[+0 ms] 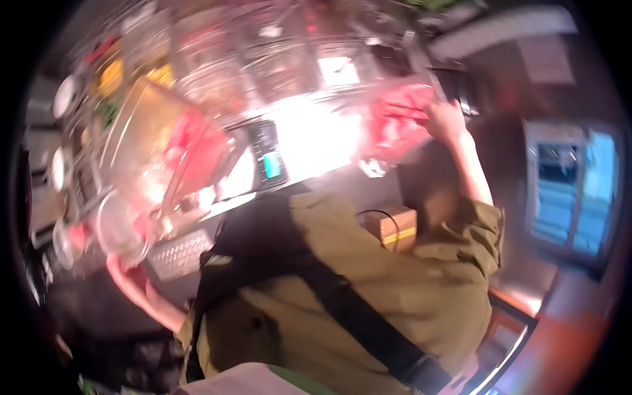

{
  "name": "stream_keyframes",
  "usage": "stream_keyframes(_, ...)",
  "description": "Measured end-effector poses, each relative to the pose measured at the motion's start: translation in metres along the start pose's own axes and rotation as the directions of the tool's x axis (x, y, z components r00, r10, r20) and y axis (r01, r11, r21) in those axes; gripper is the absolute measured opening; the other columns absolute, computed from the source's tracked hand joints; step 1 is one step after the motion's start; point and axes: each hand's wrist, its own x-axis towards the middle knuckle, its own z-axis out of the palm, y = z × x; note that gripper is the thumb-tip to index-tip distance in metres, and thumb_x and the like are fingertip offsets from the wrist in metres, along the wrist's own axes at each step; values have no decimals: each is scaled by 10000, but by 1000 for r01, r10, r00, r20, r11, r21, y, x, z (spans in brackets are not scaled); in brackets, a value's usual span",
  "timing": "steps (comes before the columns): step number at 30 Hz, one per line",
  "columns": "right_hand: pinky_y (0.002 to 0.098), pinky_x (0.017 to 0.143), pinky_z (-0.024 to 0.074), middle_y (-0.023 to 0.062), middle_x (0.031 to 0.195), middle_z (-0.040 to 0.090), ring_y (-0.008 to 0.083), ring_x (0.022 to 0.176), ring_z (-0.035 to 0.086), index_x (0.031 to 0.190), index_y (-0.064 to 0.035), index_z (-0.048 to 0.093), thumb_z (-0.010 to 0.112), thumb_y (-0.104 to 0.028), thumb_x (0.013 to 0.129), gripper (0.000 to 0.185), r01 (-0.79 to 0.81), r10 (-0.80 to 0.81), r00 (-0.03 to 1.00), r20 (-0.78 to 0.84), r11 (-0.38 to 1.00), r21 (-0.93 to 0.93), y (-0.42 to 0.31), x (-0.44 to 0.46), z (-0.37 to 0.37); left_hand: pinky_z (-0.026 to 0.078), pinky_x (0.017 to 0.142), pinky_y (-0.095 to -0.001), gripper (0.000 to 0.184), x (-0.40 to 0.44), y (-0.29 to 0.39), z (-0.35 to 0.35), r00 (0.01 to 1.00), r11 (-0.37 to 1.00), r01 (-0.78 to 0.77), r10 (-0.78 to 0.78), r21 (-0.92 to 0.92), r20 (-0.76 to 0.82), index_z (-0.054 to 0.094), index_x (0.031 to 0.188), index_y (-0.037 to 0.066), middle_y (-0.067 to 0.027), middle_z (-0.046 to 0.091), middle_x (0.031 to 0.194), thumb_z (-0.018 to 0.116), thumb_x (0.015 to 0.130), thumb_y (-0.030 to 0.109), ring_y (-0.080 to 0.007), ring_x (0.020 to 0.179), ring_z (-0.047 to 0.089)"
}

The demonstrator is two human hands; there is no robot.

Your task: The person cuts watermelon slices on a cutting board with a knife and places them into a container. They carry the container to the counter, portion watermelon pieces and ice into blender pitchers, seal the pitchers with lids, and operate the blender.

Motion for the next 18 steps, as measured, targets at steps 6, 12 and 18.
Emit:
stream_keyframes(6, 440, 955, 257, 122, 1247, 405, 268, 1144, 392, 1294, -117, 296, 673, -255, 655, 755, 250, -89, 784, -614, 951, 182, -48, 29, 16, 438, 661, -265, 116, 10, -24, 12, 987, 988, -154, 154, 4, -47, 494, 865, 27, -50, 521, 766, 487, 750, 19, -141, 731, 516)
stream_keyframes(12, 306, 865, 382, 155, 1322, 298, 268, 1101, 446, 1099, -107, 501, 695, -204, 628, 519, 656, -464, 591, -659, -199, 728, -284, 39, -168, 319, 479, -164, 145, 8, -44, 33, 882, 860, -458, 472, 226, -8, 397, 730, 64, 27, 378, 651, 460, 732, -67, -48, 529, 363)
stream_keyframes(18, 326, 869, 391, 188, 1250, 390, 283, 1124, 430, 917, 26, 562, 710, -139, 619, 371, 909, -474, 393, -788, 74, 409, -270, 44, -150, 384, 493, -183, 98, -1, -26, 43, 953, 973, -218, 228, 71, -200, 421, 780, 47, -1, 445, 710, 461, 741, -34, -53, 557, 425)
